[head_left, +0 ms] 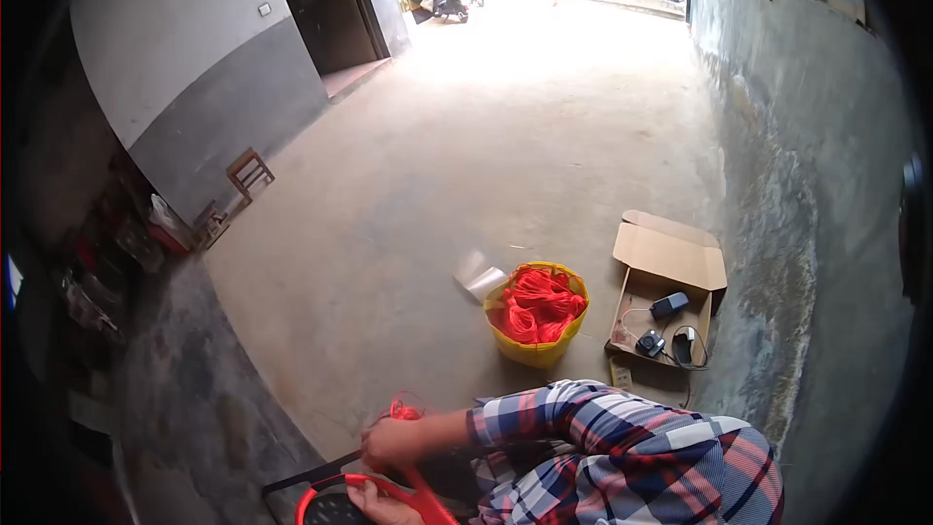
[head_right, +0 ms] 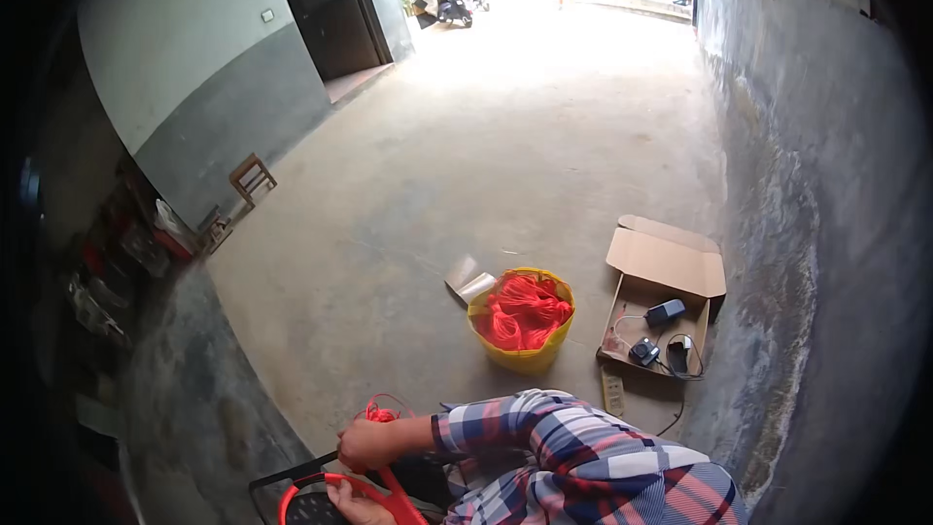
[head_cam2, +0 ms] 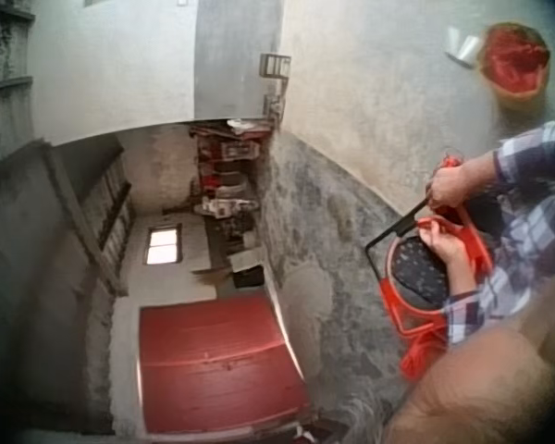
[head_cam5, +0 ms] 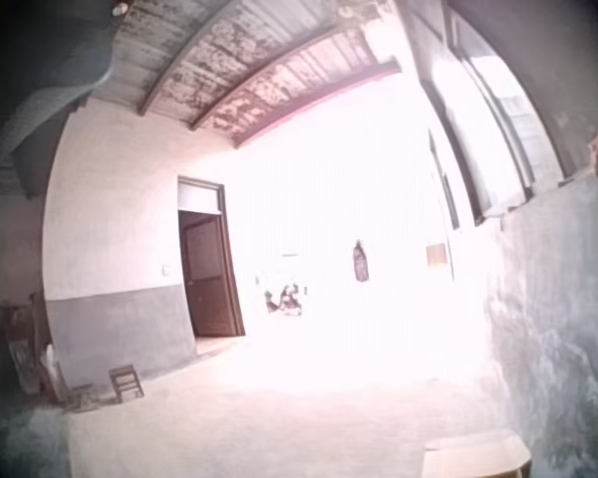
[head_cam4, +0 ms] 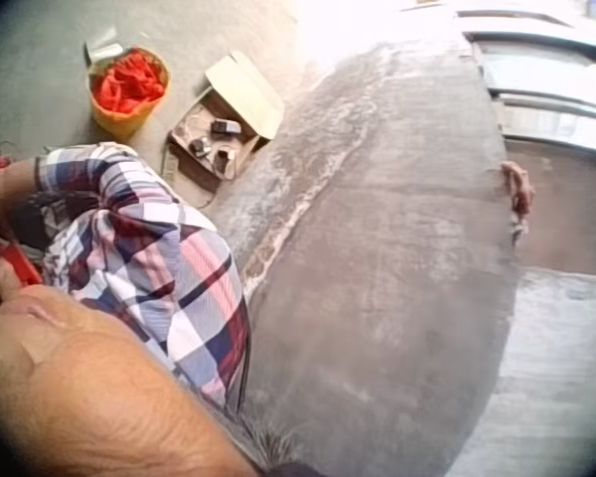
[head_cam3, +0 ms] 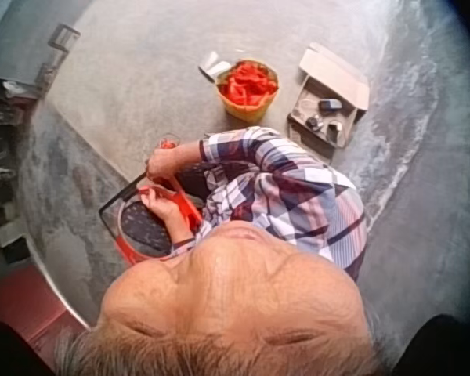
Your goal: Wrapping red plastic string around a red plastic furniture frame.
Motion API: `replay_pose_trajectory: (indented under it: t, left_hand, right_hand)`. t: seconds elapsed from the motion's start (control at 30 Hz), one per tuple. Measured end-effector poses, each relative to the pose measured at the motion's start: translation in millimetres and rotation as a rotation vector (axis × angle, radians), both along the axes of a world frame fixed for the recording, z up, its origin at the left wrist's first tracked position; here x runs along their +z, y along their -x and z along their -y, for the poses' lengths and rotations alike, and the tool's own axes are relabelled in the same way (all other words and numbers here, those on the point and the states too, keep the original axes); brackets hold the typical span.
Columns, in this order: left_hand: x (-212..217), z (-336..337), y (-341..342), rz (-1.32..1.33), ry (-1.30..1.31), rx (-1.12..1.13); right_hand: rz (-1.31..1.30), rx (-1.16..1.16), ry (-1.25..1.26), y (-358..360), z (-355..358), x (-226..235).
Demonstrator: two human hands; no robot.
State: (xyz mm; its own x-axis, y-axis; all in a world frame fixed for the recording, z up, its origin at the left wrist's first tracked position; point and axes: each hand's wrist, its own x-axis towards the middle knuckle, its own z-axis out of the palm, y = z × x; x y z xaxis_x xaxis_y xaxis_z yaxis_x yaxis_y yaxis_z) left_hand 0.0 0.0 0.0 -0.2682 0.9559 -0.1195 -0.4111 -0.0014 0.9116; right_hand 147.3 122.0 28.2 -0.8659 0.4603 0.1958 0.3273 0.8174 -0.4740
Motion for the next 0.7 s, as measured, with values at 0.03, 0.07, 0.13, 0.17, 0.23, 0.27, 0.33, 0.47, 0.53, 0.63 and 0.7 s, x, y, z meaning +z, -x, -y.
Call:
replay_pose_trajectory:
  t: [0.03,0.07,0.13,0.17,0.23,0.27,0.33,0.47,0.53,0.63,0.7]
  left_hand:
    - [7,-5,0,0.041,-0.015,-0.002]
    - [14,-12,1,0.082,-0.030,-0.007]
    - [14,-3,-24,0.108,0.056,0.080]
    - [12,1,-33,0.122,0.141,0.154]
    - [16,-3,-19,0.163,0.214,0.080]
    - [18,-11,-8,0.205,0.286,0.009]
    - [17,-10,-7,0.229,0.275,-0.030]
    - [6,-6,-7,0.297,0.270,-0.104]
    - [4,-8,-5,0.323,0.256,-0.109]
    - [14,-9,-7,0.357,0.248,-0.119]
    - [16,-10,-8,0.366,0.253,-0.127]
  right_hand:
    - [-0.005,0.034,-0.013,7,-1,2]
    - [-0.009,0.067,-0.025,12,-4,3]
    - [-0.037,0.026,-0.004,-5,9,-6]
    - [-0.077,-0.028,0.015,-15,15,-10]
    - [-0.351,-0.172,-0.031,-30,26,19]
    - [-0.625,-0.310,-0.077,-31,26,29]
    - [-0.711,-0.374,0.054,-44,29,18]
    - [-0.656,-0.539,0.246,-68,42,-18]
    - [-0.595,-0.574,0.289,-73,46,-17]
    - [-0.709,-0.607,0.284,-75,51,-12]
    - [-0.743,-0.636,0.348,-77,51,-8]
